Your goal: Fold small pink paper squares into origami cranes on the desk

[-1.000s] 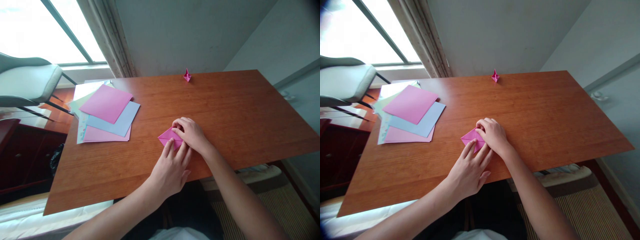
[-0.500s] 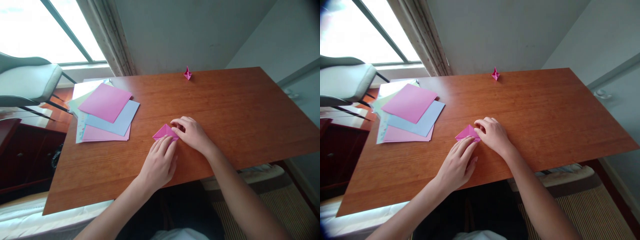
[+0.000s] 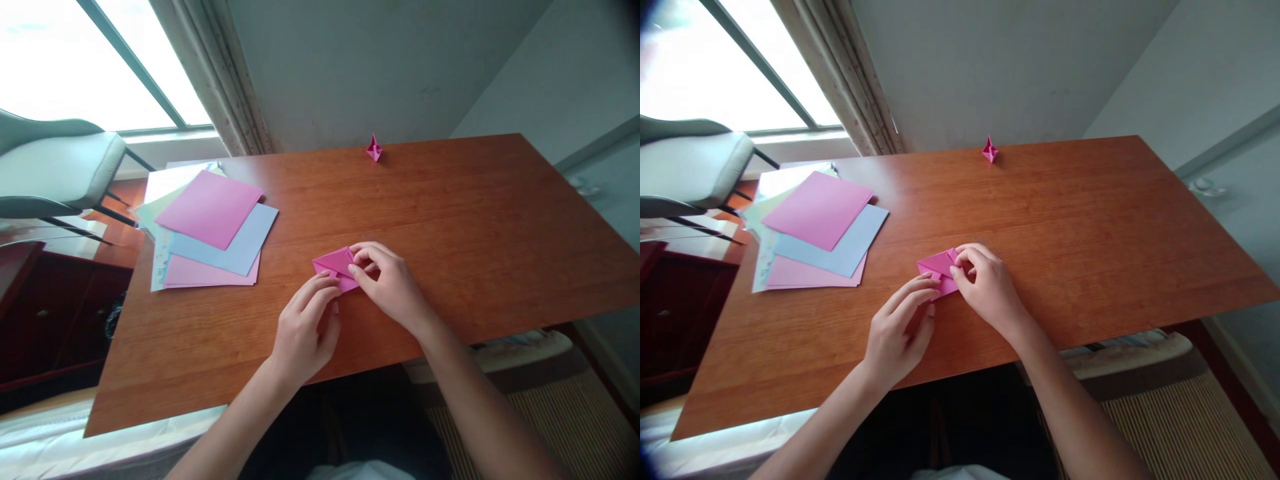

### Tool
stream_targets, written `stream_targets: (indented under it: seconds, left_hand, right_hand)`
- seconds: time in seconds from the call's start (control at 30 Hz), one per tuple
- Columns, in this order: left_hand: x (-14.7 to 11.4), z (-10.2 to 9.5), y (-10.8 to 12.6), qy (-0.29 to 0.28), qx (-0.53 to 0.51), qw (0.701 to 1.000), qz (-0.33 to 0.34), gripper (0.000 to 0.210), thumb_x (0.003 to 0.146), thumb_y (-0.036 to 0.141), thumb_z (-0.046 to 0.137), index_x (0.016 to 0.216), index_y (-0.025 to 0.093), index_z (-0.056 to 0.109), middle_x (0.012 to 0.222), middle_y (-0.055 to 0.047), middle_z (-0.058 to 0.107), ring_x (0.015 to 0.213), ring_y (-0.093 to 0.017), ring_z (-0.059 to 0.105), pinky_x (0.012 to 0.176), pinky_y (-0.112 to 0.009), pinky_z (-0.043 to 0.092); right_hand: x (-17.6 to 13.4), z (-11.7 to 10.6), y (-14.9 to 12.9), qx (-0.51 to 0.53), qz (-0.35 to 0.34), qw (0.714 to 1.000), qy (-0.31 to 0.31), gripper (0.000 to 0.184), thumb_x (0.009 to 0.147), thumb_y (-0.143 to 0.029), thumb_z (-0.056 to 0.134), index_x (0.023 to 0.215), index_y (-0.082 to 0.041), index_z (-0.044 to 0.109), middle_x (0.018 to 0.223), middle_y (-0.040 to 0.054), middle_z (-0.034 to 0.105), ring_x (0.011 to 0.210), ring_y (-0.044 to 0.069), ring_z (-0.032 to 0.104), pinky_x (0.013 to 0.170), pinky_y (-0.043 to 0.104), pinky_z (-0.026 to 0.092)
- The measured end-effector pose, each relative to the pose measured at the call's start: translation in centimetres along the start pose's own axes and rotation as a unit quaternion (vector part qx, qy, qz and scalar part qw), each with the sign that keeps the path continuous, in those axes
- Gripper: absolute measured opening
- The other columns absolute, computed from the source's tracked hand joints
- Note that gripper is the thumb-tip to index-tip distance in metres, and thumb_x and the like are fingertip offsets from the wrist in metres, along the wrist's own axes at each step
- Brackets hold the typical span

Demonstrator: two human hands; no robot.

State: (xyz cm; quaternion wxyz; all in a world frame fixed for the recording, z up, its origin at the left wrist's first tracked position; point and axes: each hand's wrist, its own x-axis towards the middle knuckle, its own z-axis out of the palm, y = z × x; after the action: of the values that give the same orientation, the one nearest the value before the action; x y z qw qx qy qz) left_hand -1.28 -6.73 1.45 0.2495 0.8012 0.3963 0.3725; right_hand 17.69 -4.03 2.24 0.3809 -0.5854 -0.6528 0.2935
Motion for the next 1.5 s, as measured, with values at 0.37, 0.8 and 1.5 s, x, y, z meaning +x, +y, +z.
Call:
stream_targets:
  seconds: [0.37,0.8,1.5]
  left_hand:
    - [-0.2,0.0,-0.2,0.025,-0.013,0.998,-0.049,0.046,0.094,0.014,0.054,0.14,0.02,0.051,0.134,-0.01,0.065,0.124,-0.021,0.062,0.107,-0.035,0.049]
    - [2.1,-0.7,0.5,0.064,-0.325,0.896,-0.297,0.017,0.09,0.03,0.066,0.099,0.016,0.069,0.088,-0.002,0.07,0.079,-0.014,0.065,0.07,-0.021,0.051]
    - [1.0,-2.8,-1.5,-0.046,0.095,0.993,0.054,0.057,0.084,0.003,0.052,0.137,0.022,0.052,0.143,-0.011,0.057,0.136,-0.027,0.05,0.111,-0.046,0.045]
  right_hand:
    - [-2.2,1.8,-1.5,0.179,0.045,0.979,0.088,0.026,0.092,-0.029,0.065,0.116,-0.027,0.056,0.119,0.0071,0.067,0.106,0.021,0.069,0.091,0.036,0.06]
    - [-3.1,-0.2,-2.9,0.004,-0.094,0.994,0.053,0.023,0.094,-0.016,0.057,0.109,-0.029,0.068,0.122,0.003,0.069,0.118,0.021,0.063,0.102,0.041,0.053]
    - [-0.8,-0.7,0.2,0.225,0.166,0.959,-0.037,0.026,0.086,-0.031,0.066,0.11,-0.02,0.066,0.083,0.0018,0.07,0.072,0.015,0.066,0.065,0.029,0.056]
